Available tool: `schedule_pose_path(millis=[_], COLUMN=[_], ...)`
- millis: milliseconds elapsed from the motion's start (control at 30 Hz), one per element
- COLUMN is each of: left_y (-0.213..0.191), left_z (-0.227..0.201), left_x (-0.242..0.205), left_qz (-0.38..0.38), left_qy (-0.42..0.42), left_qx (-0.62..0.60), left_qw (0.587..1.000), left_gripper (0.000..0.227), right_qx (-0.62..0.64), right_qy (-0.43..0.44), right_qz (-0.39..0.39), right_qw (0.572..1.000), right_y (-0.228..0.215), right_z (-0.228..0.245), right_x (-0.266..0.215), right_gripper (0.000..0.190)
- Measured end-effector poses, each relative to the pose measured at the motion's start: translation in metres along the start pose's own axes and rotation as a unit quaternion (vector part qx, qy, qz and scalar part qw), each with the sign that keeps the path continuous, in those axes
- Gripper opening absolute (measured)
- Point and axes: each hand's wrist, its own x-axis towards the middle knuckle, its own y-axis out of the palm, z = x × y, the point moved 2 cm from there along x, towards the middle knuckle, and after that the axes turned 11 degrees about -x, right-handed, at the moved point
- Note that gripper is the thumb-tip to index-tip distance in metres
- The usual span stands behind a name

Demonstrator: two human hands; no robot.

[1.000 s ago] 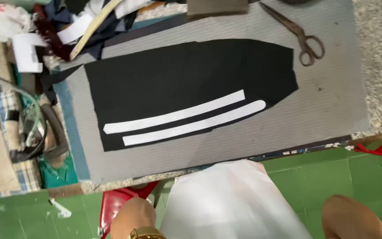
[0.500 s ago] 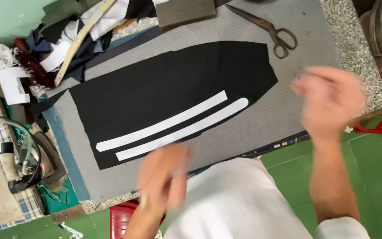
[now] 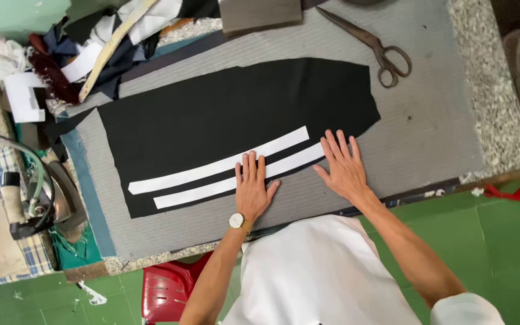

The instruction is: The person irons a black piece of fabric with white stripes on a work table using a steam iron. They then use shears to cut the fabric along the edges of the white stripes, separating the striped sections from the main piece.

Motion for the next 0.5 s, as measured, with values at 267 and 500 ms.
schedule_pose_path(millis=[267, 500], left_y=[0.005, 0.000], left_z=[0.004, 0.026], left_x=[-0.038, -0.039], left_qz=[-0.073, -0.121], left_qy=[-0.041, -0.054], left_qx=[0.024, -0.016], left_qw=[0.996, 0.991], left_gripper=[0.052, 0.048], right_qx=[-0.025, -0.014], right_qy=[-0.036, -0.069], right_qz=[-0.109, -0.106], right_qw=[0.993, 0.992], right_y=[0.000, 0.002], right_z=[-0.011, -0.024], right_x=[0.000, 0.008], right_gripper=[0.045, 0.040])
